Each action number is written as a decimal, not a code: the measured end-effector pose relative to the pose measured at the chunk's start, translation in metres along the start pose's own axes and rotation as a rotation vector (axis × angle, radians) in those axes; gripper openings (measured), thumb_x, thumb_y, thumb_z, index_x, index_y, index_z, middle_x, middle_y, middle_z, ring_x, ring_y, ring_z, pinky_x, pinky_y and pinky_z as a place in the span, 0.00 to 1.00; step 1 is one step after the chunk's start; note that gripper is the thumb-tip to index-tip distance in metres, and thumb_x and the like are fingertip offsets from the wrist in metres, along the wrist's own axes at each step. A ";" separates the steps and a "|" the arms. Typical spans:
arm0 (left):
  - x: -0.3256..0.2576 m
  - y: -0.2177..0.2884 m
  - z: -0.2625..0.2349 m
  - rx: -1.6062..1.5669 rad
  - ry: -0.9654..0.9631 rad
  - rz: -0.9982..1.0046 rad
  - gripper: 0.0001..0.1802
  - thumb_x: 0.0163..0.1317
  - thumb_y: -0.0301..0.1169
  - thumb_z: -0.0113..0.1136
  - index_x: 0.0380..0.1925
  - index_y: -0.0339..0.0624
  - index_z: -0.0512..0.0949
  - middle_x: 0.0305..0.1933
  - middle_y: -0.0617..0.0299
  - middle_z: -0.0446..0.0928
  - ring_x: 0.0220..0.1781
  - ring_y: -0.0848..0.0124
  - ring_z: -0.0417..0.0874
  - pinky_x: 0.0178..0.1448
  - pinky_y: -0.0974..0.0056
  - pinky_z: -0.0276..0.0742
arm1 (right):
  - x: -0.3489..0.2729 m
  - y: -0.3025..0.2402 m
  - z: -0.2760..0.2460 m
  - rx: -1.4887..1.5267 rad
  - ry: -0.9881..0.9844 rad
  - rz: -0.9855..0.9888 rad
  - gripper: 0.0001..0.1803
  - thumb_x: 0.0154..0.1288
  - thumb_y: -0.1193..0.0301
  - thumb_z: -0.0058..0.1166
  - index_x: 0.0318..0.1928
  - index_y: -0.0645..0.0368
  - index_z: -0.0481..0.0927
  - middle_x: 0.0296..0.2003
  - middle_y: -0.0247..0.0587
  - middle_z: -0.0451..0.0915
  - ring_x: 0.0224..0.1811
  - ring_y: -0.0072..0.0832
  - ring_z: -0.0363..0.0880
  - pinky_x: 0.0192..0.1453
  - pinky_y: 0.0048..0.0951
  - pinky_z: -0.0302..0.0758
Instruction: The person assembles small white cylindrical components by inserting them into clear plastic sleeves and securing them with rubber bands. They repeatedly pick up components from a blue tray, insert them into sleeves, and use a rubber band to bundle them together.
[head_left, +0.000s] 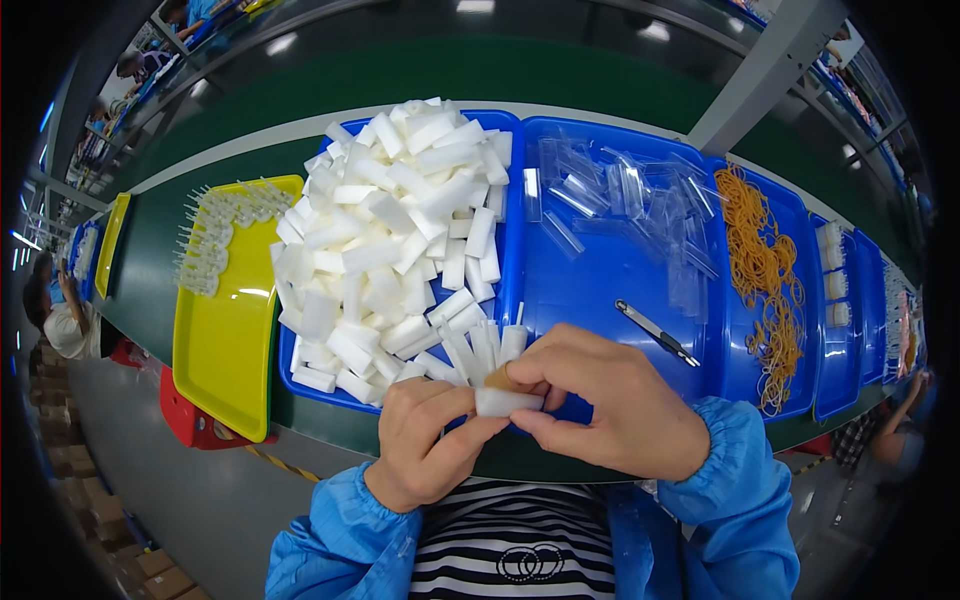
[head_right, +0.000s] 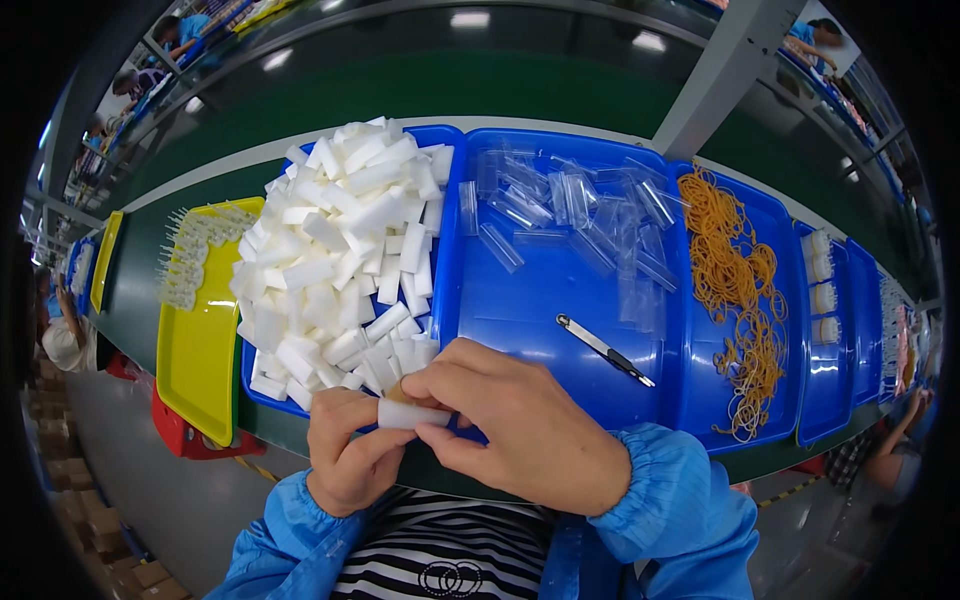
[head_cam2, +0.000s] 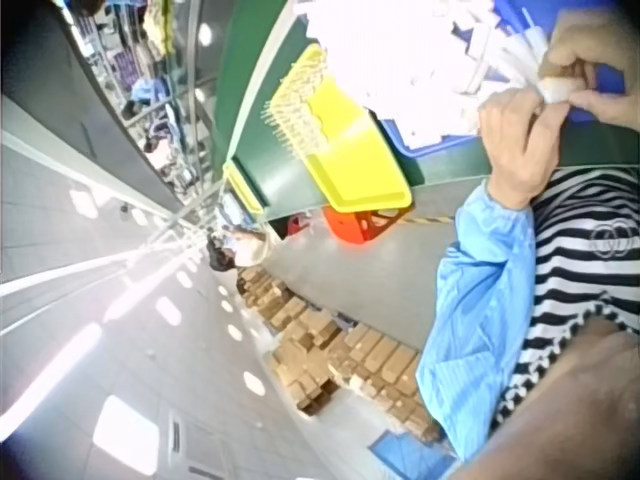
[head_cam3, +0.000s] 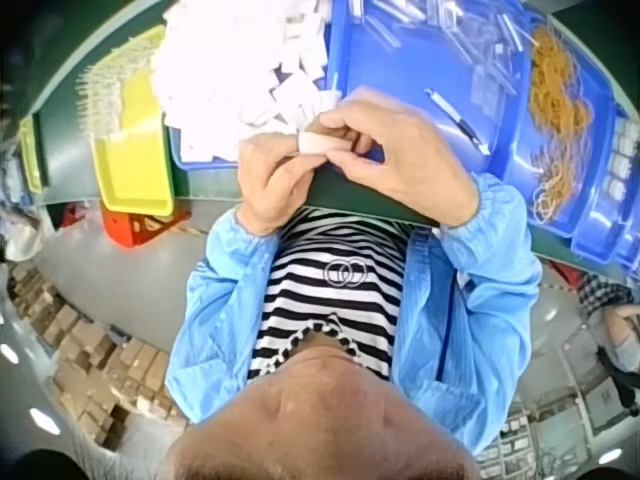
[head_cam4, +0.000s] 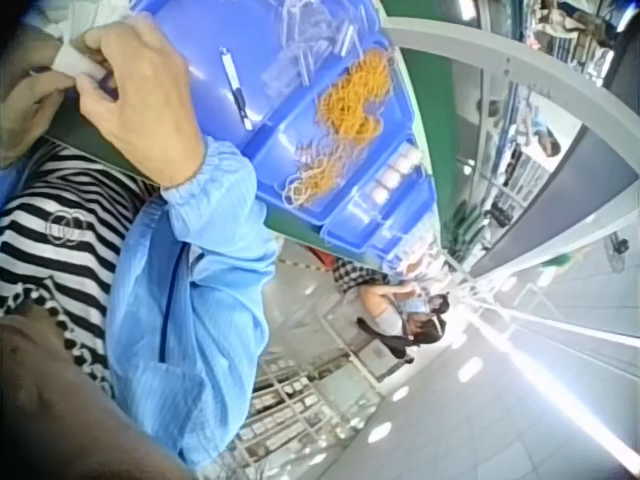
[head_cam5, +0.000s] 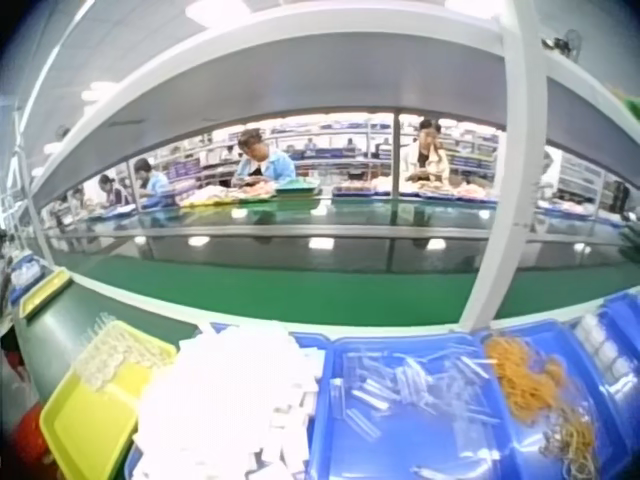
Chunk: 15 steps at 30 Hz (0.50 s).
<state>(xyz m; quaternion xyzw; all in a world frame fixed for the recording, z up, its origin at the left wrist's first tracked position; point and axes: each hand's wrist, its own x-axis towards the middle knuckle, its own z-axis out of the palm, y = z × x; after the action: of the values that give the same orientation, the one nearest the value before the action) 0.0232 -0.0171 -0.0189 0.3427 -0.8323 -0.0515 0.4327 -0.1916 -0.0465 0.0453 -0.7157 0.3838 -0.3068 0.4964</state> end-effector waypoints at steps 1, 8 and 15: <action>0.000 0.000 0.001 -0.005 -0.006 0.009 0.20 0.39 0.22 0.71 0.38 0.45 0.84 0.41 0.62 0.79 0.38 0.65 0.78 0.39 0.62 0.71 | -0.001 0.002 -0.001 -0.003 -0.021 -0.015 0.15 0.60 0.78 0.61 0.49 0.63 0.77 0.37 0.45 0.79 0.35 0.35 0.82 0.38 0.31 0.79; 0.006 0.004 -0.001 -0.033 -0.118 0.049 0.19 0.45 0.23 0.67 0.42 0.43 0.85 0.42 0.62 0.79 0.39 0.66 0.78 0.40 0.64 0.72 | -0.004 0.003 -0.004 0.244 0.141 0.133 0.17 0.62 0.79 0.61 0.51 0.62 0.75 0.42 0.40 0.80 0.39 0.25 0.82 0.41 0.24 0.78; 0.016 0.015 -0.008 -0.064 -0.251 0.162 0.20 0.46 0.27 0.67 0.43 0.43 0.86 0.46 0.63 0.79 0.41 0.69 0.78 0.42 0.68 0.75 | 0.000 0.022 -0.013 0.163 0.326 0.073 0.13 0.64 0.74 0.62 0.48 0.65 0.79 0.44 0.41 0.81 0.44 0.22 0.81 0.51 0.25 0.77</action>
<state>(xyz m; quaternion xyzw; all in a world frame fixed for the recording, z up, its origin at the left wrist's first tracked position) 0.0154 -0.0143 0.0031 0.2511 -0.9028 -0.0855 0.3386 -0.2075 -0.0576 0.0282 -0.5996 0.4586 -0.4306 0.4948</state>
